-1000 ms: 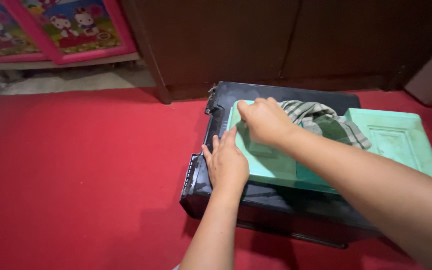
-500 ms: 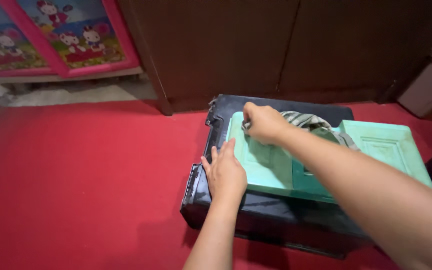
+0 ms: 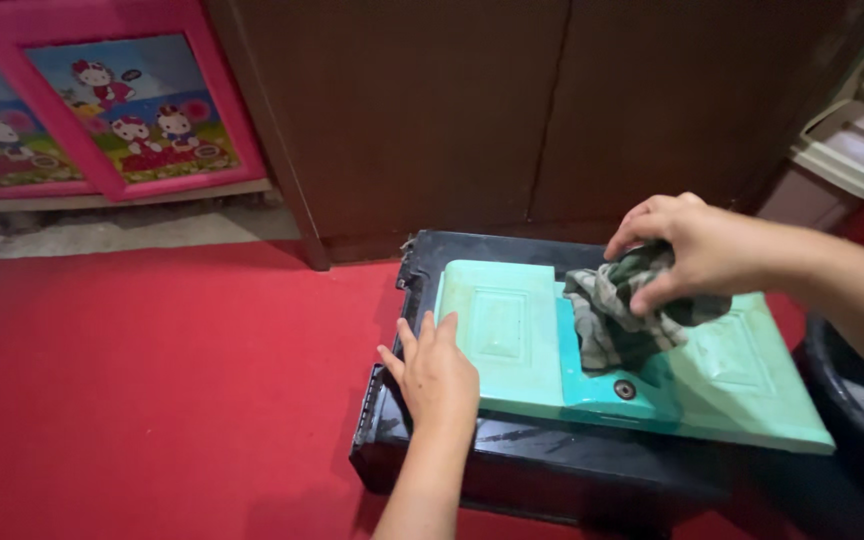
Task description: The person opens a black plastic container, removes a light green lid, and wipes the inside of the lid with a wet cloth. They then wipe the inside of the container and the exterior of the lid before closing the container.
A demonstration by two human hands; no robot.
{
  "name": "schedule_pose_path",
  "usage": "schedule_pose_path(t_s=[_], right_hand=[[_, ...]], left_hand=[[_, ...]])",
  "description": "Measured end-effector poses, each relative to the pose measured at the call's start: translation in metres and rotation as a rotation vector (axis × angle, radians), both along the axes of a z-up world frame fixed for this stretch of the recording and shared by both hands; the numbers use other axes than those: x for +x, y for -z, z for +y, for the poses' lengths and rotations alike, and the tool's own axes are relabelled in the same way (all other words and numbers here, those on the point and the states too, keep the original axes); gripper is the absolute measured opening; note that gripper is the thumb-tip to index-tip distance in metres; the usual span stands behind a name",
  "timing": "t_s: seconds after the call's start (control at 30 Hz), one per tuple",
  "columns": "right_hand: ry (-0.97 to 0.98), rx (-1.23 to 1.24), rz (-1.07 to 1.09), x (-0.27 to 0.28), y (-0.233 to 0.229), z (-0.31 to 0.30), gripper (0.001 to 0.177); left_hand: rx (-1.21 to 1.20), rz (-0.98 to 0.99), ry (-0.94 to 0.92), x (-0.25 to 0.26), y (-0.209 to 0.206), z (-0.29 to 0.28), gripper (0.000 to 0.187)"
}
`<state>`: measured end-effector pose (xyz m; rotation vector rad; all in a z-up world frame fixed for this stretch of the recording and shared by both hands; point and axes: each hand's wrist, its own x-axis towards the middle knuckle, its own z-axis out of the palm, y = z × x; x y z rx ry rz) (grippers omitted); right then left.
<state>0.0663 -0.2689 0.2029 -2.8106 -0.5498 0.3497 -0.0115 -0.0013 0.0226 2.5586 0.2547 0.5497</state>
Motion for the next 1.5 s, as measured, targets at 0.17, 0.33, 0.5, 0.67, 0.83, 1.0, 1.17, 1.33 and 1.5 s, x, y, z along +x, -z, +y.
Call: schedule_pose_path(t_s=[0.17,0.33,0.5,0.67,0.83,1.0,1.17,1.33,1.5], right_hand=[[-0.153,0.303,-0.162,-0.023,0.024,-0.010,0.043],[0.044,0.244,-0.259,-0.038,0.064,0.030,0.036],[0.219,0.025,-0.442,-0.043,0.070,0.037,0.035],[0.474,0.252,0.211,-0.035,0.068,0.014,0.037],[0.357,1.011,-0.061,-0.025,0.069,-0.009,0.015],[0.229,1.052,-0.153,-0.020,0.068,0.020,0.012],[-0.037,0.282,-0.197,-0.034,0.086,0.089,0.016],[-0.212,0.243,-0.183,-0.043,0.096,0.127,0.021],[-0.313,0.195,-0.179,-0.046,0.107,0.137,0.023]], left_hand=[[-0.124,0.009,0.060,-0.001,-0.004,0.005,0.039],[-0.155,0.055,0.099,-0.001,-0.009,0.008,0.041],[-0.150,0.033,0.113,-0.002,-0.008,0.010,0.041],[-0.152,0.033,0.115,0.000,-0.008,0.011,0.040],[-0.156,0.048,0.130,0.005,-0.003,0.006,0.045],[-0.208,0.022,0.141,0.015,0.009,0.004,0.058],[-0.305,0.084,0.170,0.022,0.015,0.016,0.054],[-0.416,0.131,0.154,0.019,0.013,0.024,0.048],[-0.291,0.169,0.239,0.019,0.012,0.023,0.043]])
